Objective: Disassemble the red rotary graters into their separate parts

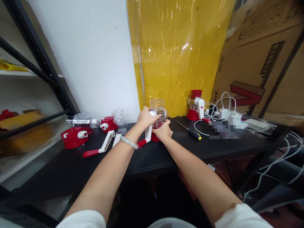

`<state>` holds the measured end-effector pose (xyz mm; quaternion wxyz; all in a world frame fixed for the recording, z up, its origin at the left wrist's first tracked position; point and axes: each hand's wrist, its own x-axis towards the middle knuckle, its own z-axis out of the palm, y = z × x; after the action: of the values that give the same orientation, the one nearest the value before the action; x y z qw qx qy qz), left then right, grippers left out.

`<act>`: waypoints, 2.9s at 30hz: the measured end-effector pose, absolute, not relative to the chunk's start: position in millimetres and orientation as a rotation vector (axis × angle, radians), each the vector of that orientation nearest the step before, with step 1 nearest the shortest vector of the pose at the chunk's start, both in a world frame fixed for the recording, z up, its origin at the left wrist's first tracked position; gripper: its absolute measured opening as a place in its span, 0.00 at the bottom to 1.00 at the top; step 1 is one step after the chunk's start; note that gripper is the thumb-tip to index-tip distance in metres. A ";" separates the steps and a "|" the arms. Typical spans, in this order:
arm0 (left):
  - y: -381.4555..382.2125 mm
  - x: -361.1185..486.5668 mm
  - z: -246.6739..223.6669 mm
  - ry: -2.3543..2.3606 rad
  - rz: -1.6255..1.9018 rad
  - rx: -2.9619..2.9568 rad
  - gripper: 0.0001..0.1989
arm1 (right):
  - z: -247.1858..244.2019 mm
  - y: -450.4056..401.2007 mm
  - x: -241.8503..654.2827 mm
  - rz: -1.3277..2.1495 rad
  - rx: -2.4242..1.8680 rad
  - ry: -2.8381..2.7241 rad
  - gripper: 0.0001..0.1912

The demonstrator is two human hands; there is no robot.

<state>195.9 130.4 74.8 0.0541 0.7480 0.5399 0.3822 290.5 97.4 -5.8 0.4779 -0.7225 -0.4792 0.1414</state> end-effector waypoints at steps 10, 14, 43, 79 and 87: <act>142.6 185.2 80.6 1.542 1.022 2.306 0.38 | -1.0 101.2 295.9 0.448 -1.885 -1.304 0.46; 144.4 184.3 78.7 1.528 1.038 2.289 0.38 | -0.1 106.0 296.6 0.448 -1.906 -1.333 0.45; 88.7 248.5 103.9 1.895 0.961 2.424 0.33 | 2.7 96.6 300.0 0.431 -1.912 -1.371 0.19; 174.3 134.0 68.5 1.111 0.483 2.427 0.33 | -13.4 105.5 376.6 -0.102 -1.250 -0.756 0.39; 179.8 144.3 68.4 1.106 0.367 2.409 0.34 | -13.1 104.5 375.5 -0.075 -1.240 -0.757 0.40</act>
<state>144.3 179.8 68.4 0.2308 0.8759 0.4021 0.1335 375.5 104.5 -13.1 0.7470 -0.5667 -0.3459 -0.0344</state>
